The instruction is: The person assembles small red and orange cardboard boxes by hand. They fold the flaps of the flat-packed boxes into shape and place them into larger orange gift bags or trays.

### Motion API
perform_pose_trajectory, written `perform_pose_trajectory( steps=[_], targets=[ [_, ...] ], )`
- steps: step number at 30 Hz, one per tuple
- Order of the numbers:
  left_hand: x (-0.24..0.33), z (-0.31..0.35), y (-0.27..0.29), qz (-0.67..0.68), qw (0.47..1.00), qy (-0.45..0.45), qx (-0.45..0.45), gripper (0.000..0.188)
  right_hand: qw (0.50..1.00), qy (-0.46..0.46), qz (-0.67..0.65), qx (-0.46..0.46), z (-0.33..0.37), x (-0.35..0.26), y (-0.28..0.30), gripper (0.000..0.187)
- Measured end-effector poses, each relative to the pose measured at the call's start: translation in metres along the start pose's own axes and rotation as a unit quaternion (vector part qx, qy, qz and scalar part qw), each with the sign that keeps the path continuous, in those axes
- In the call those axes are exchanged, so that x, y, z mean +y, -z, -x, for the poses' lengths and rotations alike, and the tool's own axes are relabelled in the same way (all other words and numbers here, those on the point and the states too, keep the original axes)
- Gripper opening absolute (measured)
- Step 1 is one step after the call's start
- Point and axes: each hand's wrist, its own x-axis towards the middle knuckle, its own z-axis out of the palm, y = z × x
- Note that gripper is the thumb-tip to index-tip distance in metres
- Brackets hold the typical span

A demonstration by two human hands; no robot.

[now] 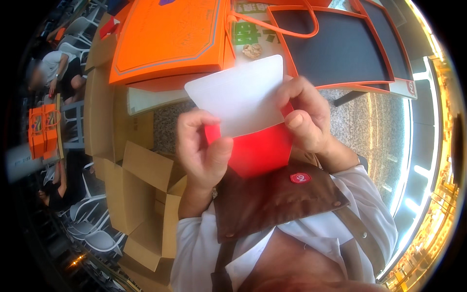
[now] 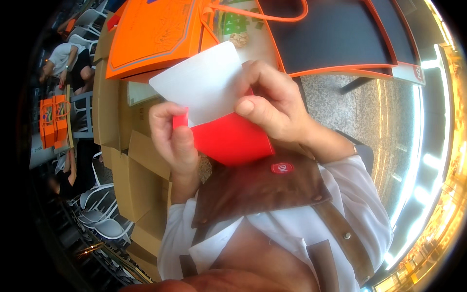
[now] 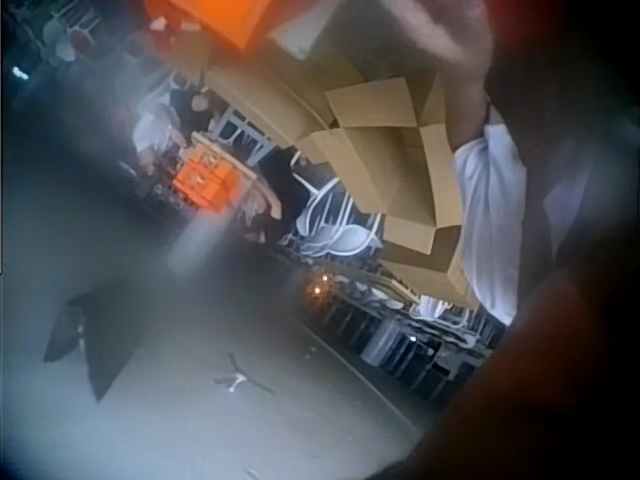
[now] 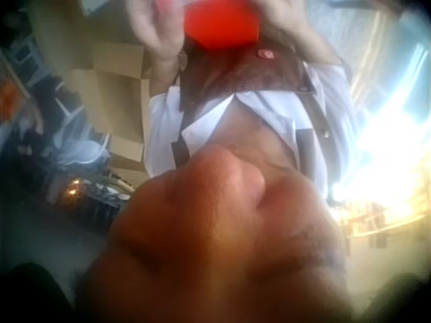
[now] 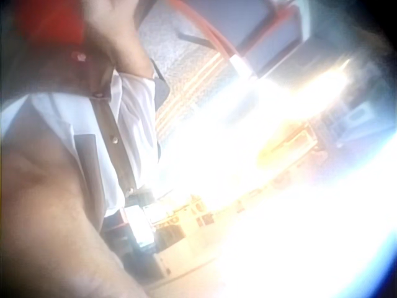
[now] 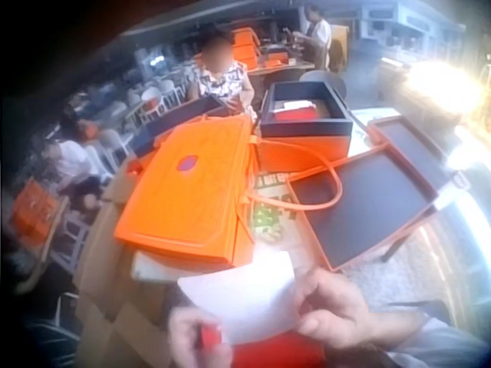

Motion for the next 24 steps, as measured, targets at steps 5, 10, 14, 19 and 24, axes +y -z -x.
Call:
perform_pose_trajectory(
  steps=[5,10,14,19,24],
  targets=[
    [-0.004,0.0,0.005,0.007,1.0,0.002,-0.01,0.034,0.995,-0.004,0.082,-0.057,-0.001,-0.005,0.014,0.041],
    [-0.008,-0.007,0.011,-0.052,0.997,-0.039,-0.05,0.033,0.979,0.022,0.162,-0.121,-0.008,-0.004,0.024,0.048],
    [-0.007,-0.015,0.015,-0.094,0.992,-0.052,-0.064,0.034,0.998,-0.063,-0.011,-0.006,-0.012,-0.007,0.021,0.057],
    [0.001,-0.02,0.018,-0.117,0.987,-0.018,-0.107,0.034,0.99,-0.08,0.104,-0.044,-0.053,-0.028,0.021,0.028],
    [0.002,-0.022,-0.005,0.091,0.996,-0.015,0.008,0.053,0.957,0.009,0.26,-0.126,-0.059,-0.028,0.017,0.019]
  ],
)
